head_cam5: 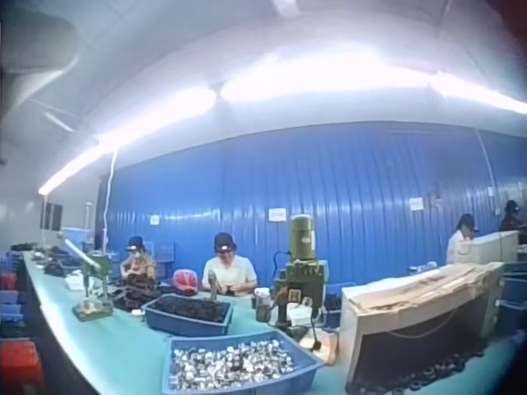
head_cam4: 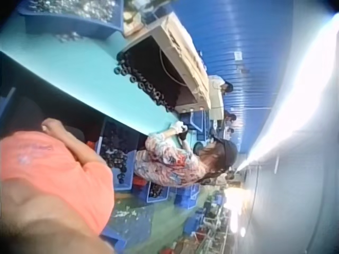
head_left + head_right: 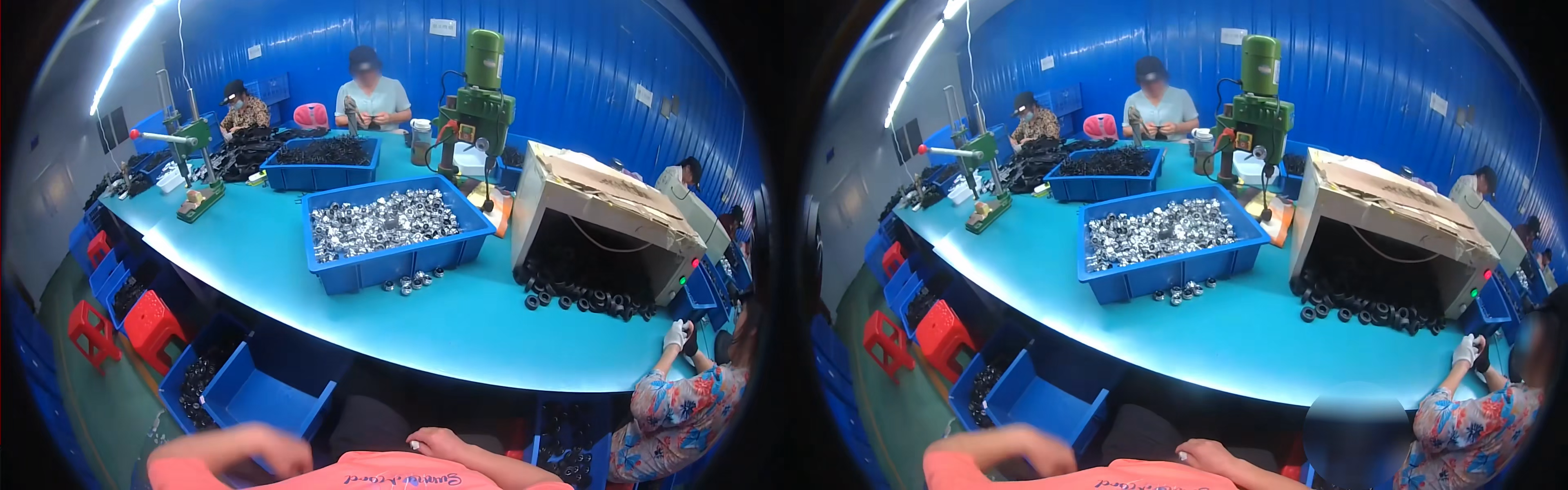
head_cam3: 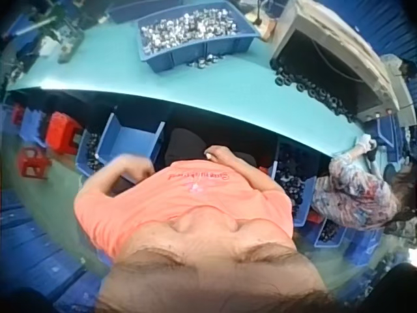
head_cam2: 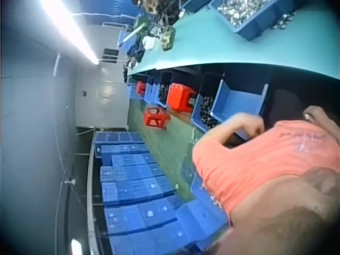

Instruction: Assembling small plastic components and rubber seals at a factory workbench.

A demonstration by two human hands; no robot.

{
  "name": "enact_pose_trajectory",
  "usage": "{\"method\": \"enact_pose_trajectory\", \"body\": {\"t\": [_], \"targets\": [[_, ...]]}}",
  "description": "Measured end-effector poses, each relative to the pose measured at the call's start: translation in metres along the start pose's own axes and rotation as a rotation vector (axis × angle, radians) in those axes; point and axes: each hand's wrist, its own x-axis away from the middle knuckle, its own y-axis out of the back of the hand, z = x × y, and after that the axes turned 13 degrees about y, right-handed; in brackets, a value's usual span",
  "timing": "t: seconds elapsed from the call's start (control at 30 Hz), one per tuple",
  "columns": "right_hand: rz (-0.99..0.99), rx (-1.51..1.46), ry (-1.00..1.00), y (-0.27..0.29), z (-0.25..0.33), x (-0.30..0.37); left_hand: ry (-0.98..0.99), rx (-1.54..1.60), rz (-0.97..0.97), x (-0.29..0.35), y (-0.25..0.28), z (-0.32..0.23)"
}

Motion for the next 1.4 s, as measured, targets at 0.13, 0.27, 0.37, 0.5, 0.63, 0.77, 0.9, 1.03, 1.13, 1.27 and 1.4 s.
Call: {"method": "enact_pose_trajectory", "body": {"t": [0.13, 0.27, 0.37, 0.5, 0.63, 0.77, 0.9, 1.03, 1.13, 1.27, 1.4], "targets": [[-0.113, 0.003, 0.052, 0.012, 0.015, -0.012, -0.450, 0.236, 0.107, -0.106, 0.060, -0.028], [-0.166, 0.013, 0.178, 0.024, 0.033, -0.031, -0.529, 0.179, -0.435, -0.194, 0.038, -0.047], [-0.261, 0.063, 0.257, 0.061, 0.058, -0.039, -0.432, 0.097, -0.215, -0.223, -0.009, -0.049], [-0.434, 0.160, 0.328, 0.131, 0.068, -0.068, -0.482, 0.187, -0.217, -0.239, -0.050, -0.042], [-0.536, 0.280, 0.361, 0.192, 0.067, -0.107, -0.552, 0.321, -0.217, -0.242, -0.057, -0.053], [-0.714, 0.463, 0.395, 0.271, 0.061, -0.164, -0.597, 0.334, -0.164, -0.243, -0.045, -0.047], [-0.687, 0.441, 0.163, 0.343, 0.015, -0.223, -0.574, 0.340, 0.071, -0.249, -0.024, -0.040], [-0.423, 0.508, 0.005, 0.378, -0.040, -0.306, -0.403, 0.634, 0.185, -0.286, -0.012, -0.071], [-0.218, 0.547, -0.142, 0.374, -0.061, -0.373, -0.297, 0.514, -0.060, -0.308, -0.033, -0.073], [-0.126, 0.592, -0.211, 0.362, -0.111, -0.418, -0.217, 0.586, -0.105, -0.313, -0.045, -0.082], [-0.156, 0.646, -0.121, 0.367, -0.122, -0.427, -0.165, 0.617, -0.011, -0.313, -0.038, -0.084]]}}
